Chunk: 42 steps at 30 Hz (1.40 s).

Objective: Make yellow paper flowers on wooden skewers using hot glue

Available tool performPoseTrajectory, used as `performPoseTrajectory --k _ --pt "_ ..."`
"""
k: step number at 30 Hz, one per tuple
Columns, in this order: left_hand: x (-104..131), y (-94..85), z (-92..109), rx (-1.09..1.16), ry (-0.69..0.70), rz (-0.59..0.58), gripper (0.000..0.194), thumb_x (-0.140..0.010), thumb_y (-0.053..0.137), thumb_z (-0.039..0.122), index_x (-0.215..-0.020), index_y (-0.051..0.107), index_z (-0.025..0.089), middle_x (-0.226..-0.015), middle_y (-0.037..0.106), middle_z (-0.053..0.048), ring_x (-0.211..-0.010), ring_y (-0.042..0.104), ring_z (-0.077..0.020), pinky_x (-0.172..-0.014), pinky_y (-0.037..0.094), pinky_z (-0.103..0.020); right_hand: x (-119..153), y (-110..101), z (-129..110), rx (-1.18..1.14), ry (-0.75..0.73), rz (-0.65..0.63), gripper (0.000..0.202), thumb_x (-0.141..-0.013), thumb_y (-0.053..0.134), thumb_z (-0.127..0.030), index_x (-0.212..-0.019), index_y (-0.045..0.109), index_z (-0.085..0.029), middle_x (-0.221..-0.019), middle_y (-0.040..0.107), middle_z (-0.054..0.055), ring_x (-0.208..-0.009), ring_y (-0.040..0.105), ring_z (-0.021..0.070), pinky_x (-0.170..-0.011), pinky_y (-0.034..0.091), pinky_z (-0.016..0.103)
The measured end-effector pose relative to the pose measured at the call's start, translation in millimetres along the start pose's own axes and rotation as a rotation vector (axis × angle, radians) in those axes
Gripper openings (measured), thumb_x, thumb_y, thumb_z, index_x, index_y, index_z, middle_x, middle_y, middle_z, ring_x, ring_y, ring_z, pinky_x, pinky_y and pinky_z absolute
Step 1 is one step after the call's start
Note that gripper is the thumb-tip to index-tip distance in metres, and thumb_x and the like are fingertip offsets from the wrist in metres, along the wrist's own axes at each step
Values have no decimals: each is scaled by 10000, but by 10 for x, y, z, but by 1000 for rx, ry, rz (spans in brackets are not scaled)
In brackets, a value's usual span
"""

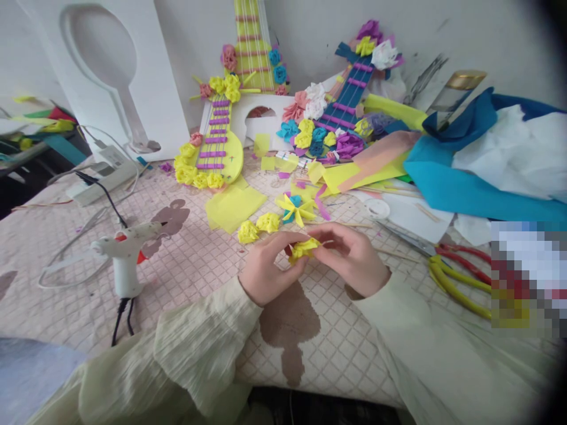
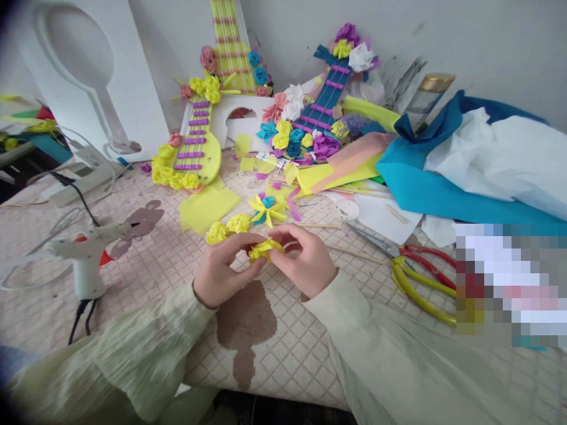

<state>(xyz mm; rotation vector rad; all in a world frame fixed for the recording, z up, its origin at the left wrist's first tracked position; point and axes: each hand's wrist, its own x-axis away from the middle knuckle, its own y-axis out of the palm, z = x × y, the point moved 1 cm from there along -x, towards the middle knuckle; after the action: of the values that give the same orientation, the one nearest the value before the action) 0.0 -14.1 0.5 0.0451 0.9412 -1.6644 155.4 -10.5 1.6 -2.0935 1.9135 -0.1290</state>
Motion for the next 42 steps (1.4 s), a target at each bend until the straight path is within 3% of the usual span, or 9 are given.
performPoseTrajectory --k 4,8,11,18,30,37,42 --pt "-10 -2 -48 87 -36 -48 244 -709 569 132 -950 567 172 -903 627 -57 -778 572 -135 -722 484 -281 14 -35 -82 183 -219 -22 248 -675 602 -183 -923 623 -182 -874 663 42 -766 601 155 -705 497 316" --pt "-12 -4 -71 122 -164 -90 277 -732 586 239 -995 551 159 -925 629 -75 -800 575 -158 -735 476 -310 19 -24 -83 167 -201 -14 133 -722 565 -201 -838 627 -183 -861 669 46 -760 610 155 -675 510 304" --pt "-23 -12 -65 68 -196 -134 195 -772 546 281 -919 590 160 -870 646 -66 -766 568 -155 -714 465 -312 25 -7 -78 149 -195 -26 120 -718 558 -188 -823 617 -180 -837 667 39 -740 614 148 -660 517 291" --pt "-16 -16 -38 -39 -34 -52 115 -747 555 185 -855 576 152 -800 632 -42 -764 558 -144 -711 451 -291 51 21 -78 360 -361 40 142 -708 542 -149 -804 645 -170 -821 677 50 -725 615 154 -692 504 296" --pt "27 29 -11 -135 97 -15 176 -730 541 165 -899 574 130 -833 614 -77 -799 549 -179 -727 472 -340 96 88 -39 498 -368 173 93 -718 518 -132 -649 571 -166 -631 623 16 -562 555 113 -555 445 231" --pt "41 45 18 -79 32 -39 230 -737 523 155 -963 566 152 -884 603 -80 -840 551 -185 -758 471 -355 79 140 24 545 -298 208 103 -730 481 -166 -630 506 -165 -585 556 19 -531 523 127 -527 428 257" --pt "17 46 -28 77 -170 -30 215 -765 544 211 -979 546 181 -920 624 -61 -861 581 -170 -759 482 -322 65 115 43 206 23 119 121 -742 504 -259 -707 562 -159 -647 621 32 -569 581 142 -546 481 278"
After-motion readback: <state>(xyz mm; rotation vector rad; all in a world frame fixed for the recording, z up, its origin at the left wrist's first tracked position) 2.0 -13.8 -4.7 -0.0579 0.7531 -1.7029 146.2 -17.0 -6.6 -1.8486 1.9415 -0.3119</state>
